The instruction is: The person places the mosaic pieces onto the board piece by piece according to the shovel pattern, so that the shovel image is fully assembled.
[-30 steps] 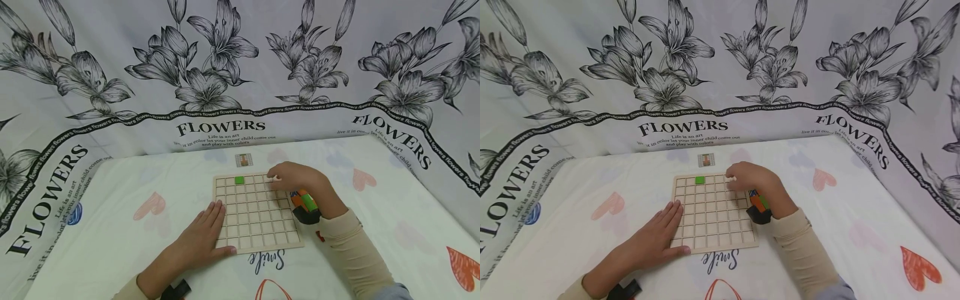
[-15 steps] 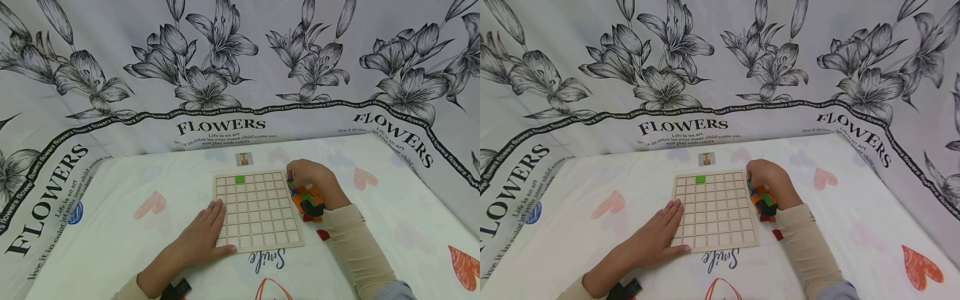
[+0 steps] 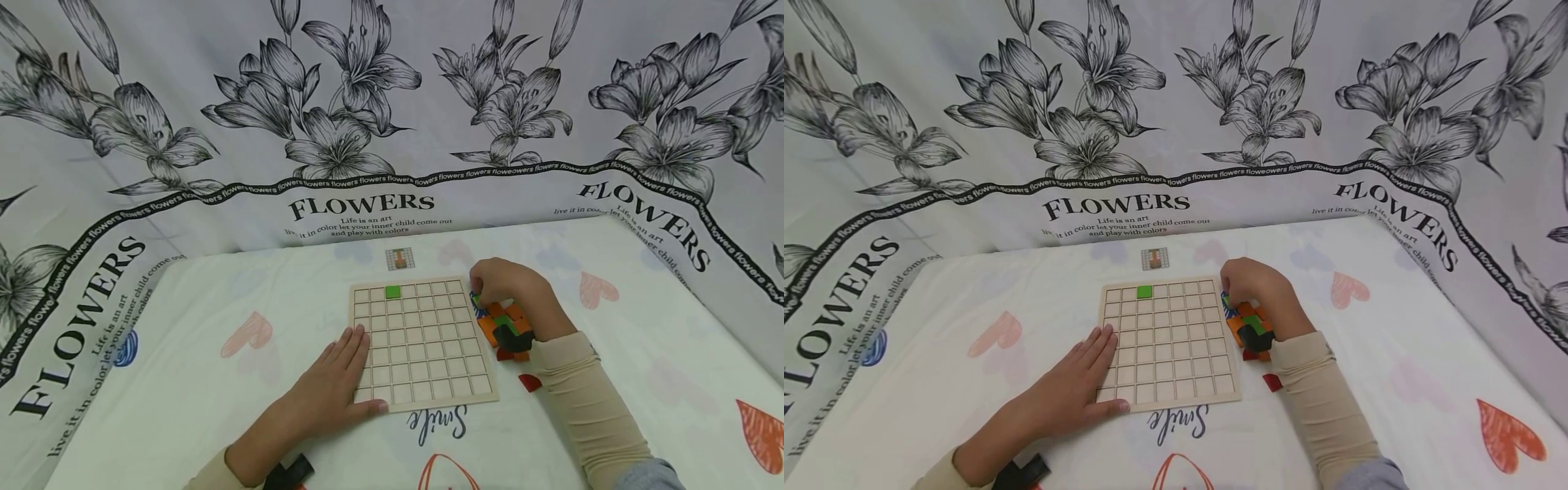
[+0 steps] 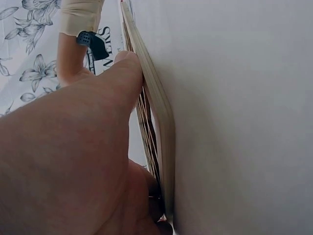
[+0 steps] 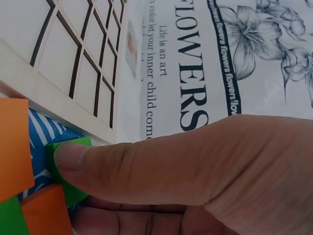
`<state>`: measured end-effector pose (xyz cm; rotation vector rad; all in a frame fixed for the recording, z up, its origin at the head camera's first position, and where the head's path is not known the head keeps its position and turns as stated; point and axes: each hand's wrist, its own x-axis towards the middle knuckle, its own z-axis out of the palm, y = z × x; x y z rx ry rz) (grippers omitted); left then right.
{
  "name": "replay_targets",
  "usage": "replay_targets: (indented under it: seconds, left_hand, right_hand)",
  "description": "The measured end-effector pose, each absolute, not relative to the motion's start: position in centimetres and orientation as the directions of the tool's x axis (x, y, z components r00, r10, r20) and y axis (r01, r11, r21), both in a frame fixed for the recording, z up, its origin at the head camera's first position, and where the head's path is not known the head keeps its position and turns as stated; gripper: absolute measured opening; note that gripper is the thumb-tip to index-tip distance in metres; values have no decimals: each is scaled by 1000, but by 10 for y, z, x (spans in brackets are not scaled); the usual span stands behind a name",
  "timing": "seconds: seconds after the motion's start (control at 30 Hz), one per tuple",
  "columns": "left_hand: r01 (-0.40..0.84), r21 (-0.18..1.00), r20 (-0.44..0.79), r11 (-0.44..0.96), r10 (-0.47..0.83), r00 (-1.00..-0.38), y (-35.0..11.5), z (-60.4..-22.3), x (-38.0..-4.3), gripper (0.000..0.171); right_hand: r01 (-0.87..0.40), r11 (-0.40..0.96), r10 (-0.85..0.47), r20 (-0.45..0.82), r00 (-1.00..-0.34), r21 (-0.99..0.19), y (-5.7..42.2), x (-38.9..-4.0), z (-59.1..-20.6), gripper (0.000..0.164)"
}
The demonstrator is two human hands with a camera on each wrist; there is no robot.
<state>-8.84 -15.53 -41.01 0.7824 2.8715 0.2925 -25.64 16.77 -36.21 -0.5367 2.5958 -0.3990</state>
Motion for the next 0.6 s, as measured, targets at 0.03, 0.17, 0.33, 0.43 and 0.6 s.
replay_targets:
  seconds: [0.03,0.17,0.33,0.43,0.6]
  left_hand:
    - [483,226,-96,846,512,-853,-155,-410,-88,108]
    - [484,214,-102,849,512,-853,-156,-410,-88,107]
    - [488,220,-97,845,517,-851,-156,-409,-88,107]
    - [487,224,-99,844,517,-850,-155,-409,-88,107]
    - [489,228,-94,842,519,-849,-155,-408,-88,106]
  right_hand:
    - [-301,879,-438,-376,-817,-370,168,-257,-362,12]
    - [-309,862,-463,-377,-802,-401,170,-259,-362,9]
    - [-347,833,-510,-356,-783,-430,174,-260,-360,7]
    - [-356,820,-526,-346,-777,-448,176,-261,-360,7]
    - [-373,799,-549,-318,-773,-473,177,-263,-362,11]
